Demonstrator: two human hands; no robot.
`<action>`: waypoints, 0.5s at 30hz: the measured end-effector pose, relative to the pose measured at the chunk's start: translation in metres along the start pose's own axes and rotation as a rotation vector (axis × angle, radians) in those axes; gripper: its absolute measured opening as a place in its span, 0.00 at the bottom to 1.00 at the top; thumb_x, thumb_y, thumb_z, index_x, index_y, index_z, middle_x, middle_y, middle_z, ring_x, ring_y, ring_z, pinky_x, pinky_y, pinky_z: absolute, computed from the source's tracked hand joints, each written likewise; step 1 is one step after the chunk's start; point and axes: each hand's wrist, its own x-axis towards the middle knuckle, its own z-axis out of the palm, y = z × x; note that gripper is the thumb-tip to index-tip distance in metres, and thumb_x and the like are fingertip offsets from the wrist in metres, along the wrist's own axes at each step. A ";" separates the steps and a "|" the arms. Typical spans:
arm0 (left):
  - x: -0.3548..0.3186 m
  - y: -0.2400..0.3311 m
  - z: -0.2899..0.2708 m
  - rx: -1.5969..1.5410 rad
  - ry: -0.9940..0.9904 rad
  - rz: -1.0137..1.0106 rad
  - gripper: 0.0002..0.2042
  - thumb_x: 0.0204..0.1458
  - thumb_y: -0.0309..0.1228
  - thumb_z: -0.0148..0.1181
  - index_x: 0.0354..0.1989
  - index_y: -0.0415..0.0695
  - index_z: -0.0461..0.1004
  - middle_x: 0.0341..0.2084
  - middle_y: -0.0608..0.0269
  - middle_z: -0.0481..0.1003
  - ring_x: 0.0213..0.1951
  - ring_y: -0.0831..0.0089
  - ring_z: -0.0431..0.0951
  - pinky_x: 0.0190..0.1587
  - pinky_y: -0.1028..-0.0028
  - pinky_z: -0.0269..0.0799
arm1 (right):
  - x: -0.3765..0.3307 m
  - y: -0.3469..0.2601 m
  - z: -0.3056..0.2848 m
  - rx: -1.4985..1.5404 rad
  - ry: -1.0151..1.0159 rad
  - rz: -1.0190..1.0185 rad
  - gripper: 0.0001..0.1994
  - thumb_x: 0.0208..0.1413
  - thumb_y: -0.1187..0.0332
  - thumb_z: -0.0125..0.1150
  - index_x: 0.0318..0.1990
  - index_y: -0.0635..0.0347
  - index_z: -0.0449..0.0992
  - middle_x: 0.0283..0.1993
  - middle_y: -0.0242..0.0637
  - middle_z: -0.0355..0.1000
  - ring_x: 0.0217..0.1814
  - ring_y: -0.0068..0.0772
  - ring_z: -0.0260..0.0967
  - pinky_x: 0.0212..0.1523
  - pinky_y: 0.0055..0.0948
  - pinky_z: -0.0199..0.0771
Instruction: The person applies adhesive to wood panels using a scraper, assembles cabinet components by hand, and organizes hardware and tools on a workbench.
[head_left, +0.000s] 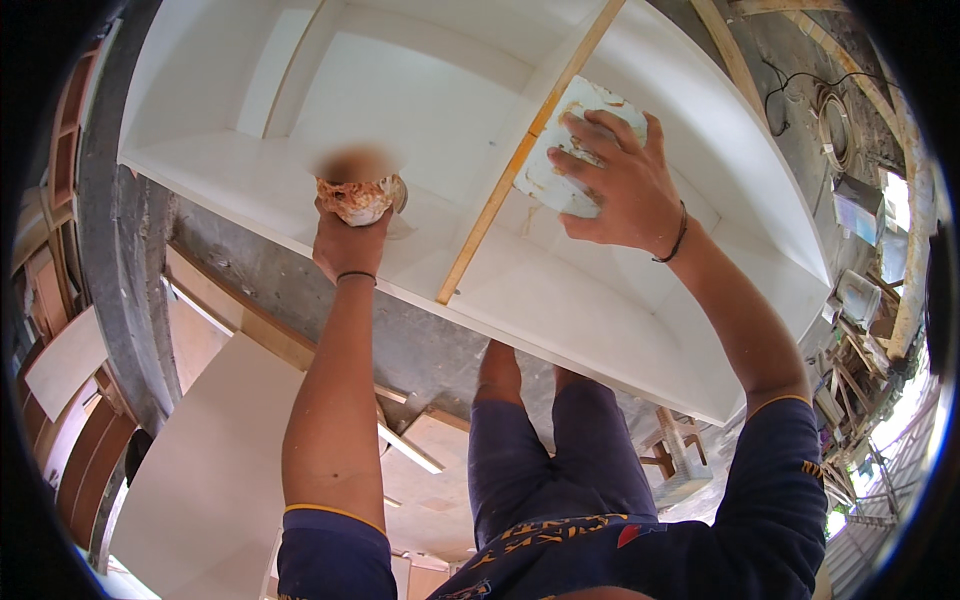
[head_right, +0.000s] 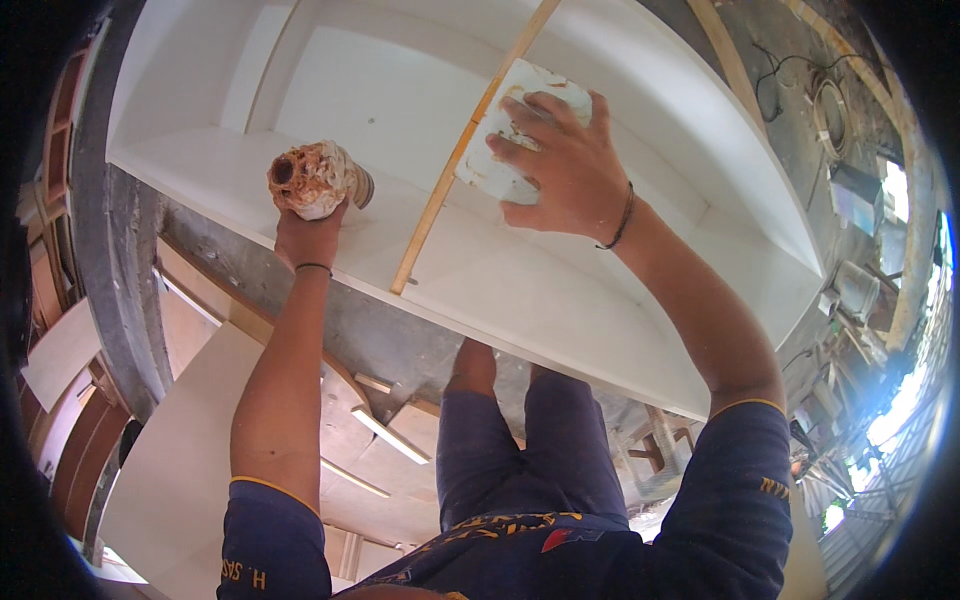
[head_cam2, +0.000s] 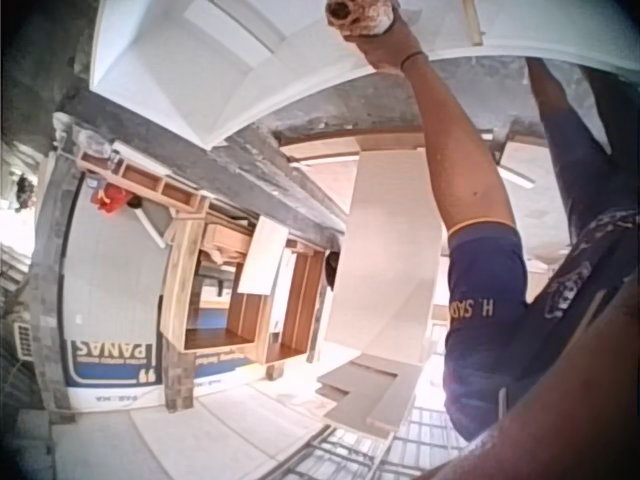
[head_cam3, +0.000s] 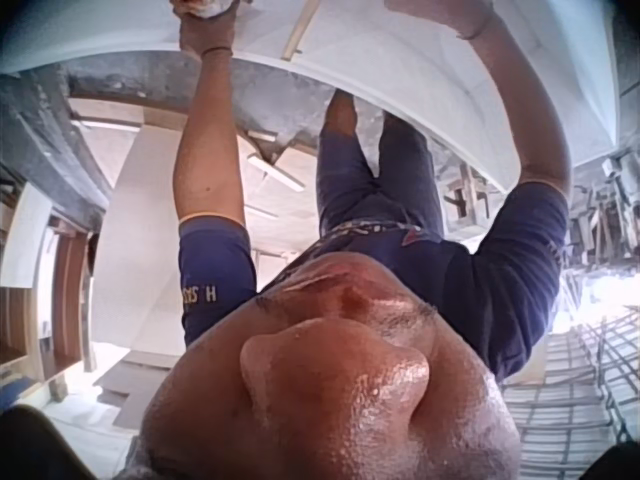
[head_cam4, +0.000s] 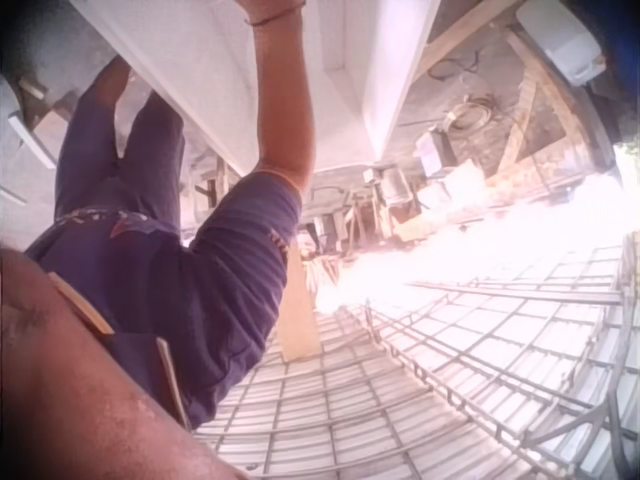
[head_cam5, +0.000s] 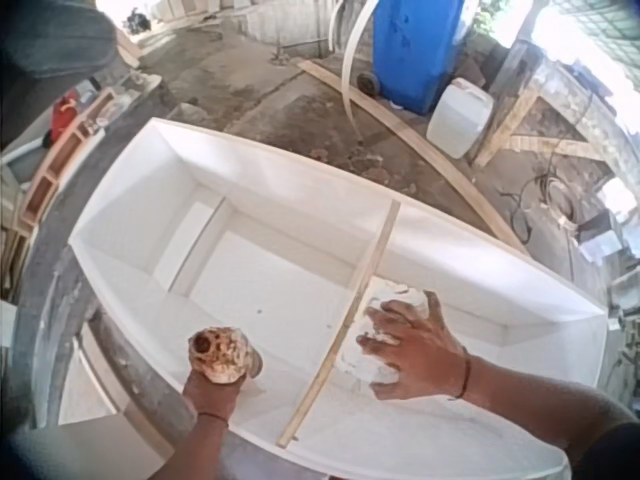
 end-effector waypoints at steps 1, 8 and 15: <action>0.000 -0.002 0.001 -0.023 0.005 0.004 0.35 0.27 0.55 0.73 0.43 0.47 0.73 0.35 0.58 0.78 0.37 0.61 0.79 0.41 0.65 0.74 | 0.003 -0.003 0.001 -0.009 -0.016 0.006 0.28 0.34 0.52 0.64 0.49 0.44 0.75 0.61 0.34 0.61 0.66 0.38 0.51 0.59 0.66 0.41; -0.002 0.008 -0.004 0.018 -0.014 -0.012 0.35 0.27 0.55 0.73 0.44 0.48 0.72 0.35 0.59 0.79 0.38 0.61 0.79 0.42 0.65 0.73 | 0.007 -0.007 0.013 -0.032 -0.043 0.045 0.29 0.32 0.53 0.65 0.49 0.44 0.76 0.62 0.34 0.61 0.66 0.37 0.51 0.61 0.65 0.39; -0.004 0.010 -0.005 0.017 -0.023 -0.024 0.37 0.27 0.50 0.74 0.47 0.51 0.63 0.35 0.61 0.77 0.39 0.61 0.78 0.42 0.65 0.74 | 0.006 -0.006 0.014 -0.044 -0.019 0.010 0.28 0.34 0.51 0.63 0.49 0.45 0.75 0.61 0.35 0.62 0.65 0.38 0.52 0.58 0.68 0.43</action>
